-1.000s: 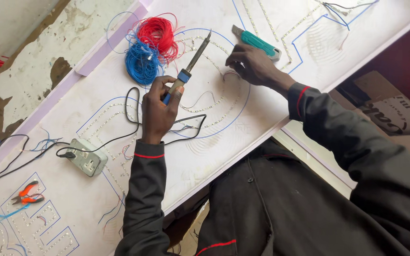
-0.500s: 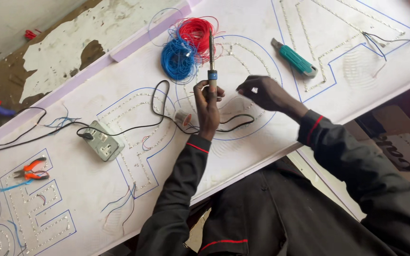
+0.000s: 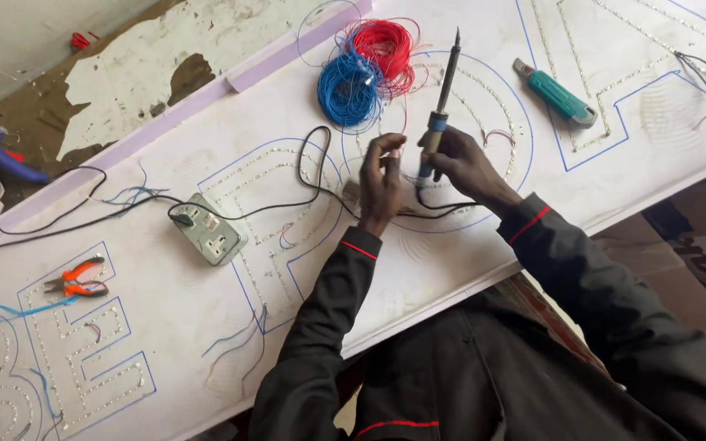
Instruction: The person uses a soldering iron to attach red and blue wires to LED strips laid out on a white board. They repeatedly pick up wires, apply solder, and move along the strip to connect multiple points.
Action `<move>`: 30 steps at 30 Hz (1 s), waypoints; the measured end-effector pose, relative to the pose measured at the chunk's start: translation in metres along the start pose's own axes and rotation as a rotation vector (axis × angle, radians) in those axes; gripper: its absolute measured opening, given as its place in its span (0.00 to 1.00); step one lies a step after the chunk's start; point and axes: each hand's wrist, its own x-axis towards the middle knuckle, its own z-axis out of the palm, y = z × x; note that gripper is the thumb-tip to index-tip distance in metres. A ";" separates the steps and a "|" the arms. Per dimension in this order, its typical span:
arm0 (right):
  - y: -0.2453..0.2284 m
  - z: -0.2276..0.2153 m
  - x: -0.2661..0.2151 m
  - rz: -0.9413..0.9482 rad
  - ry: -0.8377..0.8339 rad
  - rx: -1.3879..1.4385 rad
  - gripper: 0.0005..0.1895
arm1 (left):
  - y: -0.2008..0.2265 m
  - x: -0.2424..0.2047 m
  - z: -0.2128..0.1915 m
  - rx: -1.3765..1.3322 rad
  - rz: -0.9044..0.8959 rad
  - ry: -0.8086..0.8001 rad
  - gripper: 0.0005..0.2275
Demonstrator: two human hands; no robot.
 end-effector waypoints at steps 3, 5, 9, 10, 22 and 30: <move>-0.007 -0.009 0.001 -0.030 0.087 0.013 0.16 | 0.010 0.031 -0.029 0.032 0.022 0.032 0.10; -0.012 -0.010 -0.003 -0.021 0.164 -0.029 0.17 | 0.001 0.051 -0.045 0.178 0.032 0.062 0.10; 0.010 -0.010 -0.005 -0.005 0.231 0.157 0.13 | -0.012 0.093 -0.053 0.262 0.086 -0.024 0.13; 0.017 -0.012 -0.005 0.004 0.259 0.151 0.11 | -0.027 0.104 -0.051 0.328 0.131 -0.037 0.15; 0.032 -0.011 -0.018 0.114 0.361 -0.103 0.10 | -0.065 0.181 -0.023 0.763 0.615 -0.573 0.21; 0.026 -0.019 -0.009 0.083 0.370 -0.140 0.09 | -0.081 0.203 -0.017 1.070 0.692 -0.662 0.21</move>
